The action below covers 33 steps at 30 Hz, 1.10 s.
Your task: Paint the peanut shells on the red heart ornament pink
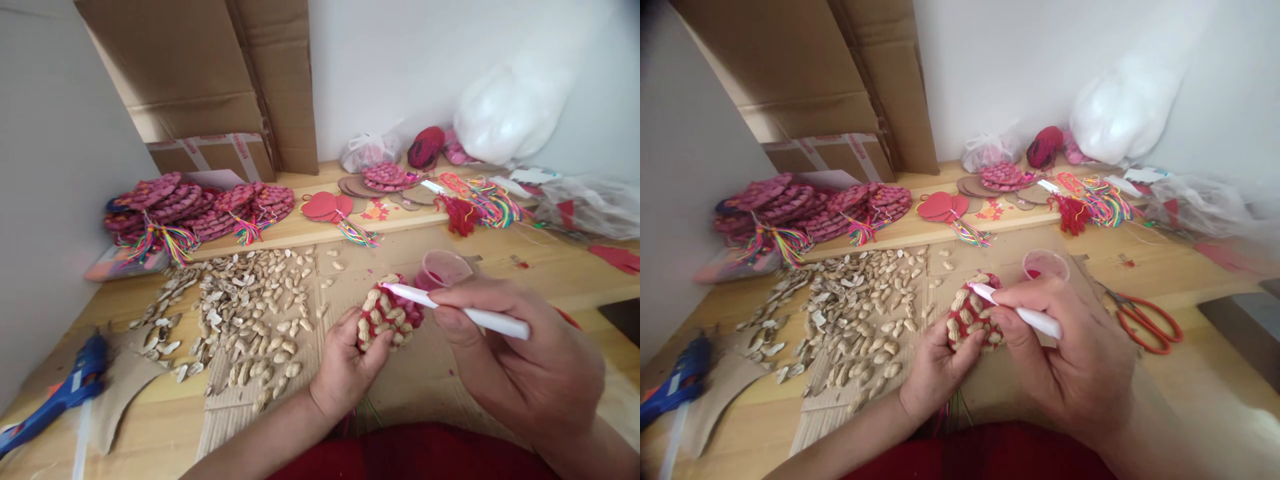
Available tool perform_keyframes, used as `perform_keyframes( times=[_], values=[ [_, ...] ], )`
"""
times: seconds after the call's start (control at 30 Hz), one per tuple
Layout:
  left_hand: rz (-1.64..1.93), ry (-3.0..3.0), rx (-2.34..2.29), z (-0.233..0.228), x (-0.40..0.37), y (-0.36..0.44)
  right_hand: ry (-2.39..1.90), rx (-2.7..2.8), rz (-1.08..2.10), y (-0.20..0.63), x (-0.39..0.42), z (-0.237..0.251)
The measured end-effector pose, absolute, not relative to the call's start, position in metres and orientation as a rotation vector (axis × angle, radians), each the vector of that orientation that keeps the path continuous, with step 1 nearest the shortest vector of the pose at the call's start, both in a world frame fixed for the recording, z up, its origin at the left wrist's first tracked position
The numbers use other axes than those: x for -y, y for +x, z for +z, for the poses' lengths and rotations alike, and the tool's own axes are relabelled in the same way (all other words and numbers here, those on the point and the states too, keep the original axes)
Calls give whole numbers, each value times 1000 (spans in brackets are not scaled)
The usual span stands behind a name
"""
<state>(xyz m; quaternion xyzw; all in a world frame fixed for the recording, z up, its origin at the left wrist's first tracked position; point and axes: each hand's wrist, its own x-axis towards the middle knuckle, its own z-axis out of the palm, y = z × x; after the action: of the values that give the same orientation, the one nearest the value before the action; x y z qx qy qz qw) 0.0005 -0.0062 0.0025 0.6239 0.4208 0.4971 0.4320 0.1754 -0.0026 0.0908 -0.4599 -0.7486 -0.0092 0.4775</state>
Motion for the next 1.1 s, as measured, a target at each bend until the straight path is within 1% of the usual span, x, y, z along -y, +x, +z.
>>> perform_keyframes(
  times=[0.17, 0.5, 0.9, 1.1],
  values=[
    [1230, 1559, -1065, 0, 6, 0, -1166, 1777, 5, 181, 2, 86],
    [1230, 1581, -1079, 1, 6, 0, -1162, 1846, -84, 176, 4, 94],
    [1234, 1628, -1092, 3, 5, 1, -1108, 1876, -79, 176, 2, 96],
    [1240, 1632, -1100, 2, 5, 0, -1118, 1817, -46, 179, 2, 90]
  ],
)
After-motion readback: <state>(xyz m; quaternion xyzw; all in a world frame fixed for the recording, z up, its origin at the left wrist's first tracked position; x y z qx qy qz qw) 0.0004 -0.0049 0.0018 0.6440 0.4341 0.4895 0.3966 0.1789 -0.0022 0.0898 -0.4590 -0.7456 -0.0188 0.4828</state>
